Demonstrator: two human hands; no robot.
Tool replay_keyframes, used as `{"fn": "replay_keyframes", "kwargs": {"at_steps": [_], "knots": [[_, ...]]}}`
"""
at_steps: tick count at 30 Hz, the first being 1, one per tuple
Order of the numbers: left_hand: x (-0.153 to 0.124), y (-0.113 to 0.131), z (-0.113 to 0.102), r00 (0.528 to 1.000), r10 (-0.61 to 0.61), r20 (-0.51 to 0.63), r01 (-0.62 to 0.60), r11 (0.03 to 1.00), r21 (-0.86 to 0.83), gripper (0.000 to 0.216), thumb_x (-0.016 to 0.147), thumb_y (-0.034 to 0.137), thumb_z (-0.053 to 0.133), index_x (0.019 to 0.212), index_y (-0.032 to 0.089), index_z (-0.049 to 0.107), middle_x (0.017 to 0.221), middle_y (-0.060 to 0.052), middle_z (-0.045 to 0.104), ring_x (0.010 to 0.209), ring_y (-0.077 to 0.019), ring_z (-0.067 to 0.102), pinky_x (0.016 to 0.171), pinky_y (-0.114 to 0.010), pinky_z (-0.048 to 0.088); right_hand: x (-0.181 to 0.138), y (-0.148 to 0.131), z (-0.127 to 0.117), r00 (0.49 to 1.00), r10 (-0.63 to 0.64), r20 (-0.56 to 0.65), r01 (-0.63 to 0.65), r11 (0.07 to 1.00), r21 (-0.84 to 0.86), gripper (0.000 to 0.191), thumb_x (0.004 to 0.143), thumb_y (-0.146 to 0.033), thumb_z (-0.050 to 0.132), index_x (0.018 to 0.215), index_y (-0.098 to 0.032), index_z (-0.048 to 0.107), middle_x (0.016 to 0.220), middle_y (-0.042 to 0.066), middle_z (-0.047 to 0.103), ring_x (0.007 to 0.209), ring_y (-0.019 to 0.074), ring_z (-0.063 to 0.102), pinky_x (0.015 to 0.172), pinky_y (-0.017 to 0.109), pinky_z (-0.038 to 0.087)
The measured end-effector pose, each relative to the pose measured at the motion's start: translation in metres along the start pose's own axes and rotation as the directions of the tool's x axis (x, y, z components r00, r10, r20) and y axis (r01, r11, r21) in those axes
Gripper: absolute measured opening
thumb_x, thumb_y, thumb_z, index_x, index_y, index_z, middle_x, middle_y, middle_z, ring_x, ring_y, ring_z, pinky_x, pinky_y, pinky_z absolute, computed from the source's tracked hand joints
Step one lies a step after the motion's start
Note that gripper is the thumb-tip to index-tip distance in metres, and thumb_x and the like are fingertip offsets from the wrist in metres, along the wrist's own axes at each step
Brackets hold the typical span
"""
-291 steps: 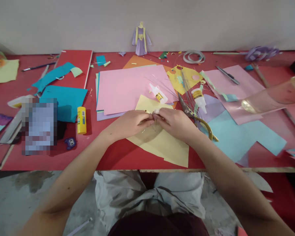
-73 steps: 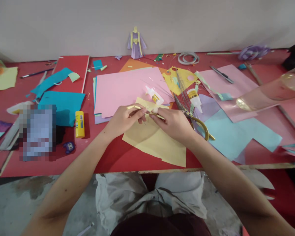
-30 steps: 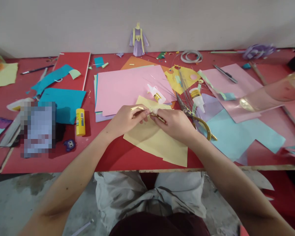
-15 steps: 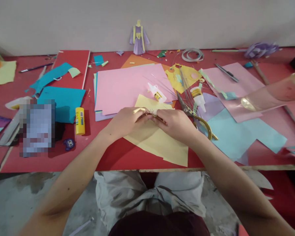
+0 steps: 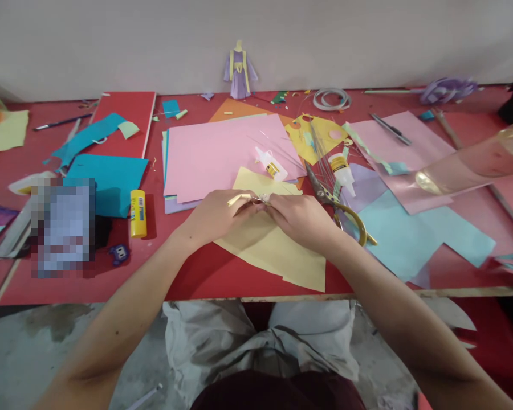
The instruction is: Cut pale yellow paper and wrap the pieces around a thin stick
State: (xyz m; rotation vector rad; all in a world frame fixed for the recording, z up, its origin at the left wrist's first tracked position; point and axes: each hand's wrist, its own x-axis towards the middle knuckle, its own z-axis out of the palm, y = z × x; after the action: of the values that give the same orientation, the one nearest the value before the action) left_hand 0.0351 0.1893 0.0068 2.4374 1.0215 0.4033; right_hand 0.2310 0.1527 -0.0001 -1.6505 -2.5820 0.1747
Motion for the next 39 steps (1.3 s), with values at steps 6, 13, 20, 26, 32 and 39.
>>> {"fn": "replay_keyframes", "kwargs": {"at_steps": [6, 13, 20, 26, 32, 39], "knots": [[-0.001, -0.002, 0.002, 0.994, 0.018, -0.110, -0.027, 0.996, -0.082, 0.032, 0.099, 0.041, 0.048, 0.103, 0.019, 0.070, 0.106, -0.005, 0.075, 0.091, -0.0188, 0.071, 0.081, -0.030, 0.052, -0.001, 0.000, 0.001, 1.000, 0.018, -0.021, -0.018, 1.000, 0.005, 0.029, 0.101, -0.027, 0.036, 0.092, -0.014, 0.060, 0.075, 0.008, 0.068, 0.063, 0.0202, 0.058, 0.055, 0.030, 0.018], [-0.002, -0.001, 0.001, 0.984, -0.009, -0.178, -0.034, 0.971, -0.236, 0.022, 0.096, 0.036, 0.056, 0.101, 0.020, 0.069, 0.094, -0.003, 0.076, 0.074, -0.0142, 0.071, 0.072, -0.025, 0.052, -0.001, -0.001, 0.001, 0.999, 0.028, -0.041, -0.026, 0.999, 0.044, 0.024, 0.099, -0.024, 0.039, 0.094, -0.015, 0.061, 0.077, 0.009, 0.071, 0.065, 0.0196, 0.060, 0.056, 0.029, 0.021], [-0.002, 0.004, 0.000, 0.975, -0.029, -0.222, -0.036, 0.958, -0.283, 0.025, 0.097, 0.038, 0.053, 0.093, 0.018, 0.069, 0.081, -0.002, 0.074, 0.068, -0.0130, 0.069, 0.068, -0.024, 0.052, -0.001, 0.000, 0.000, 0.994, 0.034, -0.107, -0.022, 0.994, 0.110, 0.025, 0.098, -0.029, 0.044, 0.081, -0.017, 0.058, 0.070, 0.005, 0.066, 0.061, 0.0164, 0.054, 0.055, 0.027, 0.021], [0.000, 0.006, -0.007, 0.973, -0.112, -0.201, 0.007, 0.888, -0.459, 0.034, 0.095, 0.045, 0.055, 0.083, 0.017, 0.069, 0.077, -0.003, 0.071, 0.060, -0.0124, 0.064, 0.062, -0.025, 0.052, -0.002, 0.002, 0.003, 0.970, 0.059, -0.236, -0.008, 0.977, 0.211, 0.031, 0.099, -0.035, 0.040, 0.079, -0.018, 0.056, 0.062, 0.002, 0.057, 0.054, 0.0135, 0.044, 0.054, 0.025, 0.022], [0.000, 0.007, -0.010, 0.967, -0.165, -0.196, 0.030, 0.834, -0.551, 0.043, 0.093, 0.051, 0.055, 0.069, 0.016, 0.066, 0.083, -0.006, 0.070, 0.060, -0.0115, 0.061, 0.063, -0.026, 0.053, -0.002, 0.002, 0.003, 0.951, 0.070, -0.302, 0.014, 0.963, 0.269, 0.026, 0.098, -0.033, 0.039, 0.085, -0.019, 0.056, 0.062, 0.000, 0.054, 0.051, 0.0124, 0.039, 0.053, 0.024, 0.023], [0.001, 0.007, -0.010, 0.970, -0.170, -0.171, 0.039, 0.810, -0.585, 0.041, 0.092, 0.050, 0.057, 0.072, 0.016, 0.067, 0.082, -0.006, 0.070, 0.061, -0.0116, 0.062, 0.063, -0.026, 0.054, -0.003, 0.001, 0.001, 0.940, 0.066, -0.334, 0.038, 0.955, 0.295, 0.022, 0.095, -0.028, 0.041, 0.078, -0.019, 0.053, 0.058, -0.002, 0.049, 0.049, 0.0112, 0.035, 0.053, 0.025, 0.024]]}}
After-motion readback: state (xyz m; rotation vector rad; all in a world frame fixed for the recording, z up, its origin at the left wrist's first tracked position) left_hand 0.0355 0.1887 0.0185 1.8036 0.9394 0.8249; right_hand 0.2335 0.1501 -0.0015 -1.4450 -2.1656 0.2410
